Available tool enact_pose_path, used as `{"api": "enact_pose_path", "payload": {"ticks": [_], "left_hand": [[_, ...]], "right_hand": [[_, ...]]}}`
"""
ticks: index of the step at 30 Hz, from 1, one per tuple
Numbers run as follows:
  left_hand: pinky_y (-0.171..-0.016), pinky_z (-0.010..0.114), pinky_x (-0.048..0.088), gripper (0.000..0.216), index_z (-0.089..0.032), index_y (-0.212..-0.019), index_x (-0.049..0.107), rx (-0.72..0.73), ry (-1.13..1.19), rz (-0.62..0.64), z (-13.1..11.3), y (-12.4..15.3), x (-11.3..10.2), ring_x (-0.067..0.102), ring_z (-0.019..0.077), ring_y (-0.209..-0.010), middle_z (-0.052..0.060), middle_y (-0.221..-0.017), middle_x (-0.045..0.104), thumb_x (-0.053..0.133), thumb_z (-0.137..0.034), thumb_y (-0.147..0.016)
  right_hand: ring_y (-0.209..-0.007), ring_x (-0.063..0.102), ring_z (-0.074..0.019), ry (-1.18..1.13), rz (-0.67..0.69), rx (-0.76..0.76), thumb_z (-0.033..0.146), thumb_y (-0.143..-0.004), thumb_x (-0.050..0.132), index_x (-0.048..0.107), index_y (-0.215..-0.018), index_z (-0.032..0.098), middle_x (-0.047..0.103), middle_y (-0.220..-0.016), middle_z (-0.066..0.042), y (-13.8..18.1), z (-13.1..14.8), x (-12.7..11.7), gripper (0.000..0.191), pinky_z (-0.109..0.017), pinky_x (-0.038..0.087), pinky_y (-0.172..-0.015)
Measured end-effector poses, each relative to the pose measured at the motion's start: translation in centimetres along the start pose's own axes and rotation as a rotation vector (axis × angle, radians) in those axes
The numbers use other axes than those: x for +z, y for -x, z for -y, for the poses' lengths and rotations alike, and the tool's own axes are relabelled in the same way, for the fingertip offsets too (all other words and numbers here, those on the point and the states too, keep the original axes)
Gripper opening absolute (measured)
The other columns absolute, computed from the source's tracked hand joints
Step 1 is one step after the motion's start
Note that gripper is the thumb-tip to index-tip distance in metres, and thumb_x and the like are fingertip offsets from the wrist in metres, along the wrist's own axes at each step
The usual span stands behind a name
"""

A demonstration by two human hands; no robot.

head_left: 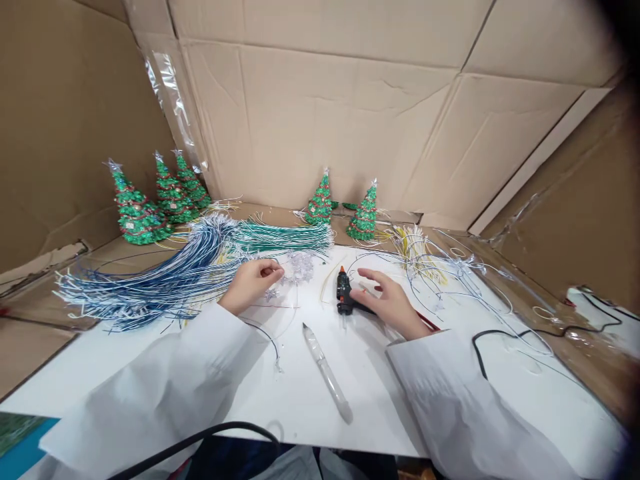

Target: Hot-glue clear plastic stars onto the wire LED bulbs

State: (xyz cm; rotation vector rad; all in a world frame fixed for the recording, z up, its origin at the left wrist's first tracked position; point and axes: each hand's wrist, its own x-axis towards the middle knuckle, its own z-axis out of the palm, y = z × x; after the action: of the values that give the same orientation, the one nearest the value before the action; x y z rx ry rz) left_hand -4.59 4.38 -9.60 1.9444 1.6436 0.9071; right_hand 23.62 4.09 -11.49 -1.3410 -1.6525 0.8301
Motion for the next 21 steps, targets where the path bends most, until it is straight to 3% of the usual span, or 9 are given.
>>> {"api": "enact_pose_path", "payload": {"ticks": [4,7,11,17,21], "left_hand": [[-0.076,0.031,0.039,0.021,-0.017,-0.081,0.072,0.156,-0.432,0.082,0.7,-0.3,-0.9,0.058,0.0224,-0.081,0.007,-0.081,0.068,0.053,-0.022,-0.074],[-0.082,0.032,0.039,0.025,-0.019,-0.091,0.072,0.261,-0.473,0.198,1.0,-0.5,-1.7,0.057,0.0225,-0.09,0.007,-0.089,0.067,0.052,-0.02,-0.076],[-0.084,0.033,0.037,0.023,-0.022,-0.091,0.072,0.293,-0.474,0.273,1.6,-0.6,-2.7,0.055,0.0232,-0.093,0.006,-0.092,0.064,0.061,-0.031,-0.074],[-0.079,0.033,0.037,0.028,-0.02,-0.085,0.072,0.222,-0.523,0.353,1.9,-0.6,-2.7,0.052,0.0255,-0.091,0.006,-0.087,0.062,0.07,-0.037,-0.062],[-0.078,0.032,0.038,0.017,-0.018,-0.077,0.067,0.259,-0.428,0.293,1.2,-0.4,-2.2,0.052,0.0248,-0.09,0.005,-0.083,0.06,0.065,-0.028,-0.064]], "right_hand": [[-0.108,0.052,-0.0279,0.425,0.155,-0.001,0.033,-0.062,0.072,0.056,-0.119,0.016,0.059,-0.115,-0.012,0.5,0.0,0.3,0.061,-0.04,0.04,-0.091],[-0.101,0.054,-0.0269,0.55,0.23,0.05,0.032,-0.064,0.07,0.056,-0.118,0.014,0.059,-0.109,-0.012,0.6,-0.4,0.1,0.059,-0.036,0.041,-0.085],[-0.1,0.052,-0.0253,0.633,0.262,-0.019,0.025,-0.065,0.069,0.059,-0.113,0.013,0.058,-0.106,-0.011,0.7,-0.5,0.0,0.05,-0.033,0.039,-0.084],[-0.094,0.055,-0.0251,0.596,0.194,-0.106,0.021,-0.069,0.063,0.066,-0.094,0.017,0.065,-0.096,-0.009,0.6,0.2,-0.1,0.025,-0.032,0.039,-0.08],[-0.086,0.059,-0.0228,0.298,0.167,-0.103,0.028,-0.076,0.056,0.065,-0.092,0.02,0.067,-0.09,-0.006,0.7,0.9,0.4,0.02,-0.032,0.042,-0.075]]}}
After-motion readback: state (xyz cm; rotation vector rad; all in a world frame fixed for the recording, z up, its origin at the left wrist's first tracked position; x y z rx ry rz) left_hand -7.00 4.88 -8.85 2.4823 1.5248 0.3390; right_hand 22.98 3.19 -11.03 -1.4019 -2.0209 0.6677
